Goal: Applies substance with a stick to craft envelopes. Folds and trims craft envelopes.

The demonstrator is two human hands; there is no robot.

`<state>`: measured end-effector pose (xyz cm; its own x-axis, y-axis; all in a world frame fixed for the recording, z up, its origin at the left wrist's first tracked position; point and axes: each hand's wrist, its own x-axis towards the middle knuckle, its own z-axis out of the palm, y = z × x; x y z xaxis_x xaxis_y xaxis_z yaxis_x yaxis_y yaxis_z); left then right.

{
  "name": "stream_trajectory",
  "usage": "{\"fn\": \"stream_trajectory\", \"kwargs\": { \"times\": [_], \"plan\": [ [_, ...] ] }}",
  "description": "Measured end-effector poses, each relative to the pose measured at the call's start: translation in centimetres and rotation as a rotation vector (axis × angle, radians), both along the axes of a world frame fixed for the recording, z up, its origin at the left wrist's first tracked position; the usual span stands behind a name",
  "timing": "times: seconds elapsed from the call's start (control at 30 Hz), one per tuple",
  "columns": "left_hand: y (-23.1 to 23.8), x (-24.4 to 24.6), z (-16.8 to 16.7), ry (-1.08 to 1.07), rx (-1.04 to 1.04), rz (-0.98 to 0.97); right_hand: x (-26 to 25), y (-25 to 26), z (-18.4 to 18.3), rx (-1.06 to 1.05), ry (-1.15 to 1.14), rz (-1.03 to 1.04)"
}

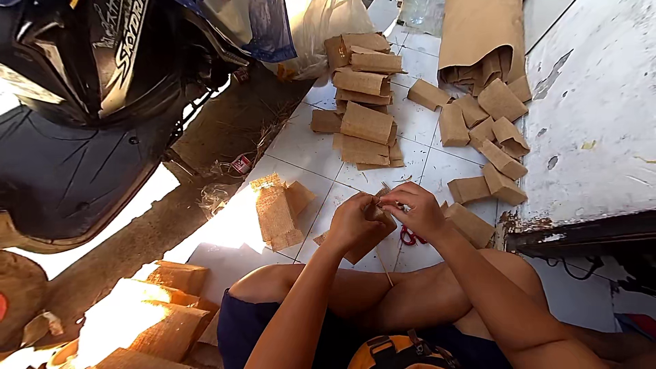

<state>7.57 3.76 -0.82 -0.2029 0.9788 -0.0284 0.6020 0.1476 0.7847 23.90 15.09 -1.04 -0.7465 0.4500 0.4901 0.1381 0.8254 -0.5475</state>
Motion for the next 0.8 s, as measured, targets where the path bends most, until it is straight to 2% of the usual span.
{"fn": "stream_trajectory", "kwargs": {
  "times": [0.17, 0.23, 0.4, 0.47, 0.53, 0.6, 0.7, 0.8],
  "plan": [
    [-0.1, 0.3, 0.4, -0.026, -0.053, -0.004, -0.6, -0.4, -0.8, 0.282, 0.013, -0.020],
    [-0.1, 0.2, 0.2, -0.071, -0.028, -0.008, -0.8, -0.3, -1.0, 0.257, 0.039, -0.028],
    [-0.4, -0.2, -0.2, -0.279, 0.133, -0.074, 0.7, 1.1, 1.5, -0.302, 0.025, -0.173],
    [-0.4, -0.5, -0.3, -0.373, 0.220, -0.094, 2.1, 3.0, 2.3, -0.353, 0.006, -0.330],
    [-0.5, -0.7, -0.2, -0.452, 0.295, -0.098, 3.3, 4.8, 2.4, -0.301, -0.002, -0.488],
    [-0.6, -0.8, 0.0, -0.534, 0.361, -0.086, 4.5, 5.8, 2.9, -0.278, -0.009, -0.524],
    [-1.0, -0.8, 0.1, -0.650, 0.388, -0.020, 4.8, 5.6, 3.3, -0.552, 0.041, -0.359],
    [-1.2, -0.7, -0.1, -0.752, 0.431, 0.030, 4.2, 3.3, 3.2, -1.002, 0.089, 0.016]
  ]
}}
